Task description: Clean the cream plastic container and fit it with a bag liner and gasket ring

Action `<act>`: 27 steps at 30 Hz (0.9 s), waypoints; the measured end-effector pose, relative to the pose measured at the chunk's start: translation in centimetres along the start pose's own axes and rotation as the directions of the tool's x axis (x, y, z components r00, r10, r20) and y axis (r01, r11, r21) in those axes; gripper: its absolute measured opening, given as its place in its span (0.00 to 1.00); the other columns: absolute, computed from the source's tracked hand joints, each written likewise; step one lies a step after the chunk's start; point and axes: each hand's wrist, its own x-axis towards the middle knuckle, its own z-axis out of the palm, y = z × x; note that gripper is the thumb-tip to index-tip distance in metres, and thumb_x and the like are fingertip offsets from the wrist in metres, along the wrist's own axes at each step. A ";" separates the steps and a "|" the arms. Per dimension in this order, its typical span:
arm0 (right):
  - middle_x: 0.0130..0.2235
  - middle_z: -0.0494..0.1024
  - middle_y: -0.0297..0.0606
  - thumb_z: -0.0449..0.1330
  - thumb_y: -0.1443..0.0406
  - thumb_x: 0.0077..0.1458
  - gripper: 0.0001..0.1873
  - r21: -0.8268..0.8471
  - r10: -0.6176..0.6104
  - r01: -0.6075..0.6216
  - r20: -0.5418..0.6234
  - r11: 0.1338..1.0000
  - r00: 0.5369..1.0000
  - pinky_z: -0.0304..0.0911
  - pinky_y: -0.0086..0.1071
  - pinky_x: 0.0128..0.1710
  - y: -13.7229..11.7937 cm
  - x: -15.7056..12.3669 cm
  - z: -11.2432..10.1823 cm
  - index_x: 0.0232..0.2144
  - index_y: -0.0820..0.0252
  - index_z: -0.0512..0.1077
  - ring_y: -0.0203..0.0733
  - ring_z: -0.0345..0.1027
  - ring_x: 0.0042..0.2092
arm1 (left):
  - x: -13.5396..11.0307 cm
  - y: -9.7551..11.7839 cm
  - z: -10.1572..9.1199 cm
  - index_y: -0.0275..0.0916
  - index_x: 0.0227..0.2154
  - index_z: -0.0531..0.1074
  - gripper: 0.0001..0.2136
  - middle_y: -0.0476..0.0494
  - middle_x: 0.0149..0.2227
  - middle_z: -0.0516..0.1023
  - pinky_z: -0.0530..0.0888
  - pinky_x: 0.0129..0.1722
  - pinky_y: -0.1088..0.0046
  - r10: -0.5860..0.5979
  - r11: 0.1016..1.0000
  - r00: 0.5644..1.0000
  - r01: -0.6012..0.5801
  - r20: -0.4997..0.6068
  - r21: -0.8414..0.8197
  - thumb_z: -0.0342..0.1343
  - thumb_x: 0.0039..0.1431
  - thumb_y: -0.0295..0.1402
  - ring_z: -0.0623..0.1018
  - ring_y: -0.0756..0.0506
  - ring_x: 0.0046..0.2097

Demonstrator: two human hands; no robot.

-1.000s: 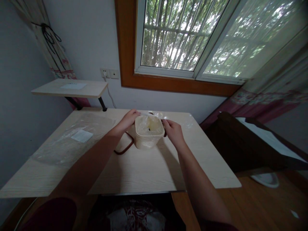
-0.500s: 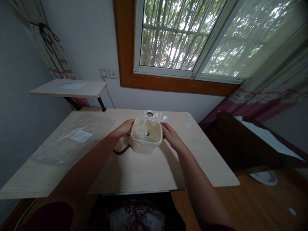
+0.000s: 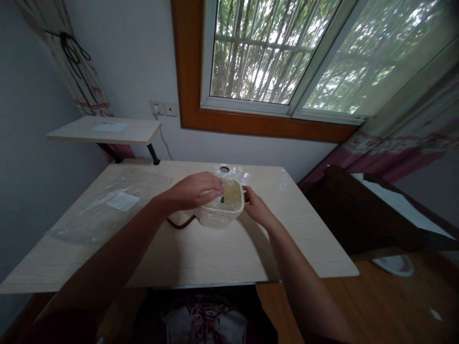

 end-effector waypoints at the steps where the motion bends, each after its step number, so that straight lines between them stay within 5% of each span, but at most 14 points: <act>1: 0.38 0.78 0.42 0.58 0.62 0.60 0.20 -0.025 -0.002 0.001 -0.059 1.000 0.998 0.73 0.41 0.36 -0.5 0.1 -0.4 0.54 0.59 0.70 0.45 0.73 0.35 | 0.2 0.8 0.1 0.39 0.45 0.77 0.13 0.40 0.47 0.82 0.68 0.62 0.59 0.055 0.996 0.994 -0.062 0.097 0.064 0.49 0.71 0.37 0.78 0.43 0.53; 3: 0.44 0.76 0.47 0.55 0.61 0.63 0.15 -0.078 -0.093 0.077 -0.231 0.994 0.968 0.73 0.43 0.41 -2.3 0.1 -1.6 0.50 0.58 0.73 0.47 0.74 0.42 | 0.2 1.8 0.8 0.37 0.44 0.77 0.15 0.38 0.46 0.83 0.65 0.63 0.55 0.087 0.977 0.972 -0.127 0.220 0.174 0.50 0.70 0.43 0.80 0.42 0.51; 5: 0.46 0.77 0.46 0.55 0.61 0.66 0.12 -0.165 -0.280 0.241 -0.277 0.956 0.919 0.70 0.48 0.51 -4.6 -0.1 -2.9 0.47 0.56 0.75 0.50 0.72 0.49 | 0.1 2.0 1.4 0.37 0.43 0.77 0.18 0.37 0.43 0.83 0.63 0.64 0.53 0.075 0.957 0.954 -0.150 0.289 0.247 0.52 0.68 0.47 0.80 0.40 0.49; 8: 0.48 0.79 0.42 0.55 0.60 0.66 0.12 -0.162 -0.540 0.544 0.070 0.823 0.839 0.65 0.47 0.58 -7.7 -0.5 -3.8 0.46 0.54 0.77 0.47 0.72 0.52 | -0.4 1.4 1.8 0.37 0.43 0.76 0.19 0.39 0.40 0.83 0.62 0.64 0.53 0.055 0.938 0.936 -0.168 0.348 0.303 0.54 0.66 0.48 0.80 0.41 0.47; 11: 0.43 0.82 0.39 0.58 0.56 0.65 0.13 -0.232 -0.596 0.668 0.314 0.707 0.739 0.58 0.50 0.64 -9.0 -0.7 -3.6 0.42 0.55 0.78 0.46 0.73 0.50 | -0.9 0.6 1.4 0.37 0.39 0.77 0.14 0.40 0.38 0.83 0.62 0.64 0.54 0.029 0.915 0.929 -0.173 0.369 0.364 0.57 0.64 0.45 0.80 0.42 0.45; 21: 0.37 0.81 0.42 0.57 0.49 0.64 0.21 -0.413 -0.526 0.641 0.367 0.647 0.767 0.58 0.48 0.61 -9.3 -0.8 -3.5 0.34 0.58 0.79 0.50 0.73 0.48 | -1.9 0.4 0.1 0.40 0.25 0.77 0.16 0.45 0.29 0.81 0.58 0.66 0.50 -0.060 0.883 0.938 -0.109 0.341 0.457 0.61 0.59 0.48 0.78 0.42 0.43; 27: 0.48 0.80 0.44 0.58 0.46 0.62 0.23 -0.363 -0.560 0.673 0.376 0.644 0.738 0.57 0.50 0.62 -10.0 0.0 -4.0 0.43 0.57 0.78 0.52 0.69 0.54 | -1.4 0.7 -0.5 0.40 0.38 0.78 0.14 0.39 0.47 0.82 0.51 0.69 0.48 0.037 0.917 0.951 -0.154 0.306 0.367 0.62 0.59 0.46 0.77 0.40 0.54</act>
